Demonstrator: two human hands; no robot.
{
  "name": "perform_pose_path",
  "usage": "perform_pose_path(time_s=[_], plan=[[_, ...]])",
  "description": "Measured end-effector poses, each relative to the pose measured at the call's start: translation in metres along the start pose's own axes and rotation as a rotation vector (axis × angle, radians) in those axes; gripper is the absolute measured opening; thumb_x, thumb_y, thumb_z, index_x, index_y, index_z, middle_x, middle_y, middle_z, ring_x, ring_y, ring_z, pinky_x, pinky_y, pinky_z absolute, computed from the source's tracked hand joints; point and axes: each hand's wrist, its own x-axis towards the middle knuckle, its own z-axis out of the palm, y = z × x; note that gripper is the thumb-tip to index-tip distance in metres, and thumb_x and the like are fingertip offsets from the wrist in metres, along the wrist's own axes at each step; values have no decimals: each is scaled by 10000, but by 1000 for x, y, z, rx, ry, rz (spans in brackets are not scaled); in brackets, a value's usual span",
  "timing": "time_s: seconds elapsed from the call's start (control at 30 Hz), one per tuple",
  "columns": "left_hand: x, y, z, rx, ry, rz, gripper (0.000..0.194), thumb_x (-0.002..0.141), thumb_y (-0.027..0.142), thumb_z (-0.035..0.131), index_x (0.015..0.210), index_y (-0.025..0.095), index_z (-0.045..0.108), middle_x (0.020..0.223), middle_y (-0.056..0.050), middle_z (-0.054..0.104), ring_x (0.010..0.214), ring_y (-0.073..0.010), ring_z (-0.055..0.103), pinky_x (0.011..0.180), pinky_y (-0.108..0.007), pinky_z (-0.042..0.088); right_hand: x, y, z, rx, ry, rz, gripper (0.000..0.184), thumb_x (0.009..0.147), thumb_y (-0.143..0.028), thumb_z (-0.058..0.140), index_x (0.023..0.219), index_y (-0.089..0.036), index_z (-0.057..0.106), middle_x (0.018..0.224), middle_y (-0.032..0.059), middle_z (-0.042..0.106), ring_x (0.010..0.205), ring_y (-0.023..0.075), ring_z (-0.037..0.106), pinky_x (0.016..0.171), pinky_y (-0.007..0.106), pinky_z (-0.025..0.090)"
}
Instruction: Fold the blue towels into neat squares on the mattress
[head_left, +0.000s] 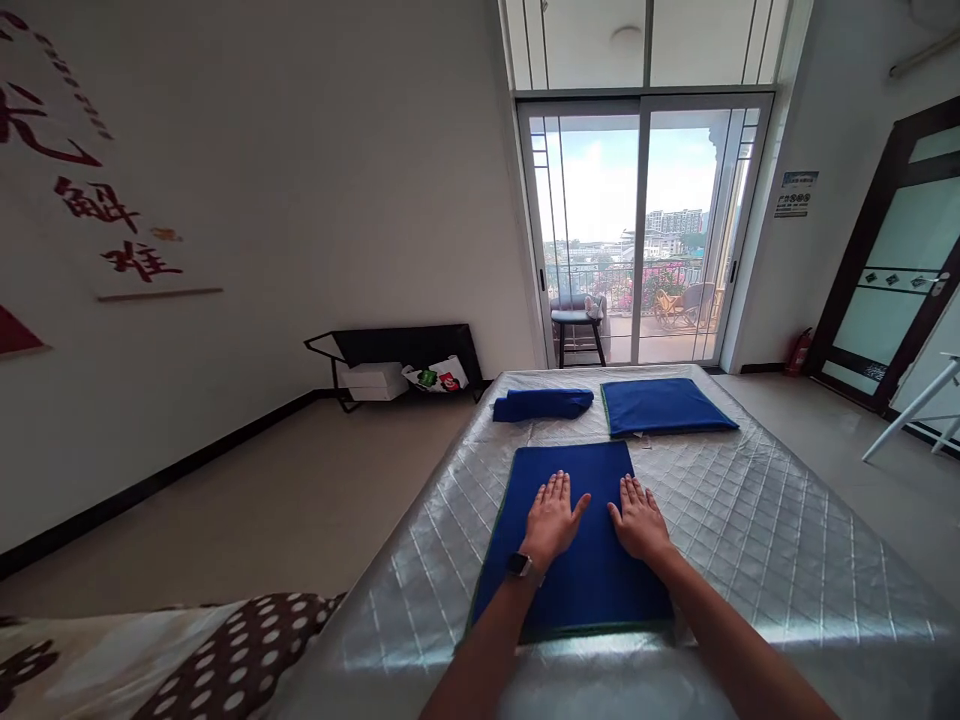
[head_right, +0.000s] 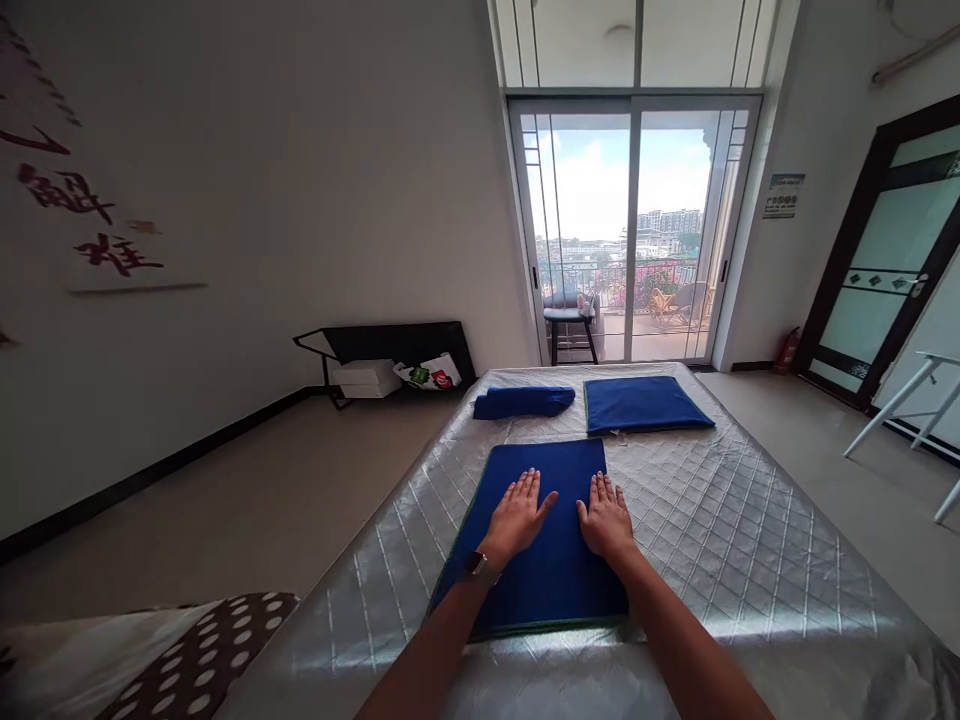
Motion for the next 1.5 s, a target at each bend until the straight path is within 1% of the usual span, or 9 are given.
perform_pose_path(time_s=[0.1, 0.17, 0.37, 0.5, 0.8, 0.97, 1.17, 1.37, 1.5], plan=[[25, 26, 5, -46, -43, 40, 789, 999, 590, 96, 1535, 64, 339, 1619, -131, 293, 1512, -241, 242, 1232, -395, 226, 1, 0, 1, -7, 0, 5, 674, 1014, -417, 237, 1570, -37, 226, 1643, 118, 177, 1532, 203, 96, 1229, 377, 64], [34, 19, 9, -47, -52, 14, 770, 1005, 568, 109, 1537, 58, 330, 1619, -133, 290, 1513, -240, 239, 1234, -401, 218, 3, 1, 3, -9, 0, 4, 673, 1015, -421, 227, 1573, -45, 224, 1644, 116, 180, 1532, 203, 97, 1229, 376, 65], [32, -63, 15, -24, -12, -148, 779, 999, 563, 122, 1538, 31, 306, 1618, -165, 267, 1517, -273, 217, 1228, -454, 205, 6, 4, 9, -17, -30, 15, 681, 1020, -446, 195, 1585, -67, 182, 1654, 106, 145, 1533, 204, 87, 1230, 385, 63], [29, -90, 23, -29, 26, -157, 809, 991, 596, 132, 1523, 21, 335, 1615, -174, 259, 1515, -276, 221, 1222, -441, 222, 13, 6, 7, -32, -103, 28, 700, 1016, -469, 214, 1583, -60, 182, 1651, 120, 148, 1532, 218, 95, 1229, 400, 76], [34, -89, 34, -23, 40, -153, 800, 983, 582, 213, 1515, -3, 337, 1598, -186, 295, 1512, -284, 222, 1225, -437, 220, 81, -2, -16, -41, -38, 8, 651, 1027, -385, 207, 1576, -34, 204, 1642, 135, 196, 1528, 201, 125, 1225, 364, 93], [32, -92, 35, -14, 33, -147, 807, 977, 595, 204, 1524, 16, 333, 1600, -178, 293, 1505, -290, 247, 1221, -442, 238, 110, -4, -8, -41, -5, 46, 651, 1026, -385, 225, 1570, -28, 220, 1634, 138, 228, 1526, 191, 135, 1219, 341, 106], [33, -97, 47, 7, 56, -153, 827, 964, 626, 184, 1525, 42, 352, 1598, -164, 320, 1509, -301, 237, 1216, -458, 248, 115, 4, 10, -5, 64, 32, 663, 1014, -410, 241, 1571, -49, 242, 1633, 118, 230, 1521, 201, 166, 1220, 354, 108], [33, -110, 60, 61, 31, -129, 836, 961, 640, 152, 1546, 65, 311, 1617, -150, 283, 1513, -289, 233, 1212, -459, 243, 111, 1, 8, 45, 77, 28, 658, 1008, -387, 239, 1568, -41, 245, 1633, 119, 218, 1526, 199, 143, 1219, 359, 102], [38, -118, 56, 116, -32, -105, 832, 964, 639, 174, 1537, 55, 326, 1603, -181, 302, 1502, -312, 256, 1199, -487, 265, 109, -2, 5, 80, 74, 37, 658, 1006, -379, 249, 1566, -34, 244, 1629, 125, 229, 1523, 205, 157, 1220, 358, 102]])
